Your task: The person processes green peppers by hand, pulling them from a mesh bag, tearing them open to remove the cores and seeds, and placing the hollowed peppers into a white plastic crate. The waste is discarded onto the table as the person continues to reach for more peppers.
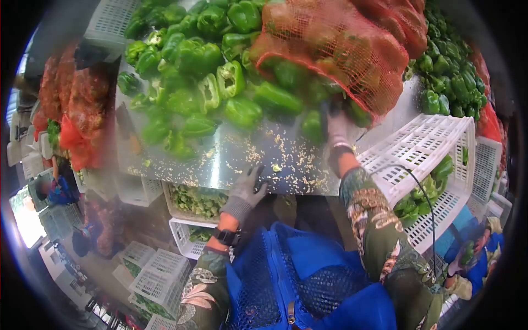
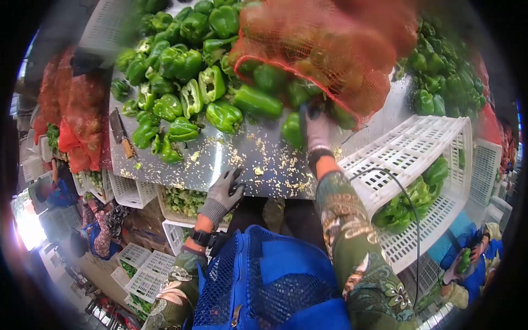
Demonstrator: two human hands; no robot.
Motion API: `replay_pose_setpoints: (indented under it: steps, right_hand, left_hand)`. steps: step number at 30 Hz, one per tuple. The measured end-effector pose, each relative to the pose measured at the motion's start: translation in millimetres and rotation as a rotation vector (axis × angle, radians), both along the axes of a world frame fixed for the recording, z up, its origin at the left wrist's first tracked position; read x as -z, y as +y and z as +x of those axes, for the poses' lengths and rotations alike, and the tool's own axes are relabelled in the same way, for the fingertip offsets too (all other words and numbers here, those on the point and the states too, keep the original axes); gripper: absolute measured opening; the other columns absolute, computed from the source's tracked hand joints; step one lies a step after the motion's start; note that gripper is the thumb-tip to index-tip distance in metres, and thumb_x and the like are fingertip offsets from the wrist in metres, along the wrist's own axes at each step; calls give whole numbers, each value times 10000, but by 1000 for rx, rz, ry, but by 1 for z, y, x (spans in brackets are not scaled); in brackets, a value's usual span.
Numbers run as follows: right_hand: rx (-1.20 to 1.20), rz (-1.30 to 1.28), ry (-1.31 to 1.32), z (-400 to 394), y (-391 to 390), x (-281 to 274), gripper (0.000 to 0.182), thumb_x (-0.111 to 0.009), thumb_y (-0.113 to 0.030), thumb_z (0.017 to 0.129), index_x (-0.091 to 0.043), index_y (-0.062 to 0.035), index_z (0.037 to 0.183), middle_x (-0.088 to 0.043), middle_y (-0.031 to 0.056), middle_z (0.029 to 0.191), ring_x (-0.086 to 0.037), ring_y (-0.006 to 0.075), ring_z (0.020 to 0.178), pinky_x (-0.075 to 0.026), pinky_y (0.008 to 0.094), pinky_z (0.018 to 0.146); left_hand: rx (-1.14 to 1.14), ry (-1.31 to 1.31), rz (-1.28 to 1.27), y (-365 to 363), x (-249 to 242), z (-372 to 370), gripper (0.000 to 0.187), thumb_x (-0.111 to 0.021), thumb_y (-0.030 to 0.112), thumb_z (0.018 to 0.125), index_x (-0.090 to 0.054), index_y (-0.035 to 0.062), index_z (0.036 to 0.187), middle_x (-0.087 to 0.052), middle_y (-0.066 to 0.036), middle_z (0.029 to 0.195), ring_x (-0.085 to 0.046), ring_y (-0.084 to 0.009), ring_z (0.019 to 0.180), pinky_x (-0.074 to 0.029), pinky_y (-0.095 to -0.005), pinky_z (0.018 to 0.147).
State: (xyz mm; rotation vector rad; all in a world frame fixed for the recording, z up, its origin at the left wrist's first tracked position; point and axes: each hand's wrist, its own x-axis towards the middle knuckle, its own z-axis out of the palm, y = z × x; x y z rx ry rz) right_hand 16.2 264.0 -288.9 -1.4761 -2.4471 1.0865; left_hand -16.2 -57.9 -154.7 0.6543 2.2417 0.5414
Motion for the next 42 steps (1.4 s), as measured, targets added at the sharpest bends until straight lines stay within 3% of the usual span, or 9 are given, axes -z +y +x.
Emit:
replay_pose_setpoints:
  steps: [8, 15, 18, 22, 26, 32, 34, 39, 42]
  right_hand:
    - [327, -1299, 661, 33, -90, -83, 497, -496, -489, 941, -581, -79, 1208, -640, 63, 1098, -616, 198, 975, -515, 364, 811]
    - [35, -1199, 1031, 39, -111, -210, 584, -439, -515, 965, -408, -108, 1384, -549, 78, 1252, -570, 213, 1063, -507, 386, 881]
    - [-102, -825, 1096, 56, -119, -237, 538, -507, -458, 948, -435, -90, 1334, -556, 74, 1216, -578, 206, 1032, -499, 364, 881]
    - [295, -1498, 1059, 75, -134, -250, 358, -544, -304, 952, -498, -46, 1196, -590, 61, 1099, -594, 190, 986, -490, 310, 877]
    - [-64, -614, 1180, 78, -151, -245, 330, -527, -138, 973, -486, -5, 1273, -583, 90, 1161, -581, 143, 1000, -493, 285, 879]
    - [185, -513, 1226, 58, -135, -249, 177, -599, -182, 928, -609, -55, 1050, -633, 24, 956, -587, 103, 840, -511, 260, 749]
    - [398, -1213, 1481, 60, -115, -249, 173, -572, -162, 915, -587, -50, 1046, -624, 49, 940, -610, 150, 864, -530, 315, 786]
    - [186, -1489, 1723, 85, -68, -234, 318, -544, -306, 931, -548, -26, 1082, -604, 98, 957, -620, 242, 897, -530, 396, 823]
    - [155, -1550, 1540, 118, -60, -239, 300, -548, -276, 922, -548, -21, 1080, -599, 118, 961, -625, 256, 863, -540, 411, 806]
  left_hand:
    - [592, 436, 246, 105, -47, -45, 876, -809, 310, 621, -424, 105, 1381, -350, -210, 1410, -404, -382, 1253, -373, -448, 1062]
    - [-174, 119, 657, 97, -62, -26, 765, -784, 343, 669, -460, 88, 1313, -473, -206, 1269, -474, -389, 1163, -403, -460, 999]
    - [-46, 276, 566, 94, -98, -17, 734, -775, 377, 665, -484, 72, 1266, -491, -205, 1178, -498, -390, 1081, -417, -475, 940]
    - [178, 397, 662, 101, -161, -4, 595, -732, 321, 685, -544, 26, 1166, -543, -190, 1055, -530, -393, 1017, -438, -445, 916]
    - [69, 311, 778, 106, -147, 7, 442, -685, 166, 742, -553, 13, 1135, -587, -156, 1096, -577, -269, 1012, -471, -386, 878]
    - [-781, -550, 1086, 141, -100, -18, 281, -628, 248, 897, -595, 42, 1085, -619, -21, 982, -596, -145, 871, -497, -311, 775]
    - [-623, -686, 1271, 144, -107, -23, 339, -578, 328, 923, -544, 64, 1133, -612, -27, 994, -599, -187, 903, -504, -338, 853]
    - [-509, -335, 1339, 174, -76, -31, 403, -521, 397, 924, -506, 85, 1179, -615, -107, 1046, -609, -269, 944, -515, -421, 880]
    - [-568, -876, 1356, 167, -98, -52, 486, -576, 464, 863, -519, 89, 1166, -597, -123, 1090, -588, -280, 1010, -504, -413, 880]
